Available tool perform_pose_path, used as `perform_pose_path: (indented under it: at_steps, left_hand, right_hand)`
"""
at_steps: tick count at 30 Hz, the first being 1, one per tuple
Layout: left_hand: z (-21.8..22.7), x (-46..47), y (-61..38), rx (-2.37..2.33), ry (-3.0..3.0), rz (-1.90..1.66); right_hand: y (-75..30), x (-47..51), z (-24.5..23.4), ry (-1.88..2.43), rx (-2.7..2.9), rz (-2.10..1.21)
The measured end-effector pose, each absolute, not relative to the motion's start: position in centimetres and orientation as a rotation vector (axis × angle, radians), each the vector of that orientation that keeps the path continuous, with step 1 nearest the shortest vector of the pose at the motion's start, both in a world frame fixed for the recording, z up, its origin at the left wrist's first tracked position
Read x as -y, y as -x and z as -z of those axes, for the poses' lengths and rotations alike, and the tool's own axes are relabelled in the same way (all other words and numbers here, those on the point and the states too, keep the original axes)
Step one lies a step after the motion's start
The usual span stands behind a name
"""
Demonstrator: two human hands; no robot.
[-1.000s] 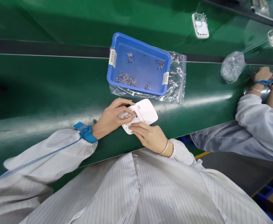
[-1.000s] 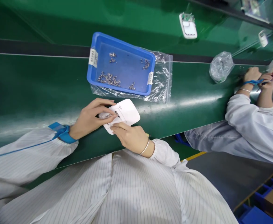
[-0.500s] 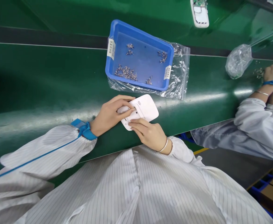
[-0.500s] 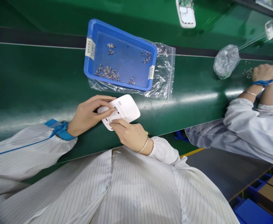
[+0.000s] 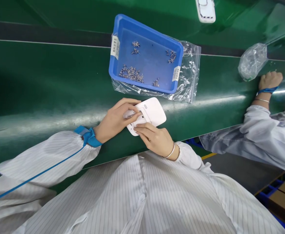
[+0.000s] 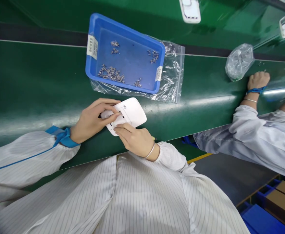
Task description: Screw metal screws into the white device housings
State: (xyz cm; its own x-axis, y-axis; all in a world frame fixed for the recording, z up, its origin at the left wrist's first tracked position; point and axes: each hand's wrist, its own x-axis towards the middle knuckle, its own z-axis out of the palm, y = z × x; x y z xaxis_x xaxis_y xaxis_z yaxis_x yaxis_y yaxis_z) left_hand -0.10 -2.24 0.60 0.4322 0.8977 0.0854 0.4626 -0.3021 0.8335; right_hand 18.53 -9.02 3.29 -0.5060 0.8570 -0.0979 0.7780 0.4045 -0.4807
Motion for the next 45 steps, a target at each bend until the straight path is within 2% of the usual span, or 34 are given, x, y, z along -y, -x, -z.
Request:
perform_pose_path:
  at_steps: [12, 17, 20, 24, 26, 29, 33, 45]
  left_hand:
    - [-2.1, 1.7, -0.2, -1.253, -1.736, -0.507]
    - [-2.0, 1.2, -0.4, -1.204, -1.820, -0.466]
    - [-1.4, 1.0, -0.4, -1.091, -1.849, -0.460]
    - [-0.6, 0.8, -0.3, -0.985, -2.004, -0.432]
    - [-0.5, 0.7, -0.2, -0.946, -2.034, -0.442]
    - [-0.6, 0.5, -0.2, -0.886, -2.039, -0.484]
    - [-0.6, 0.3, -0.3, -0.801, -2.097, -0.524]
    - [-0.6, 0.6, -0.3, -0.821, -2.082, -0.579]
  right_hand:
    - [-18.2, 9.2, -3.9, 1.495, 2.548, -0.779]
    - [-20.3, 7.7, -6.2, 1.326, 2.581, -0.978]
    - [-21.9, 5.5, -9.7, 1.215, 2.238, -1.079]
    - [-20.4, 2.9, -12.9, 1.101, 1.397, -0.784]
    - [-18.6, 2.0, -12.4, 1.047, 1.320, -0.842]
    - [-16.4, 1.0, -10.0, 1.205, 1.431, -0.900]
    - [-14.7, -0.3, -7.6, 1.354, 1.522, -0.739]
    - [-14.3, -1.3, -8.1, 1.362, 1.421, -0.841]
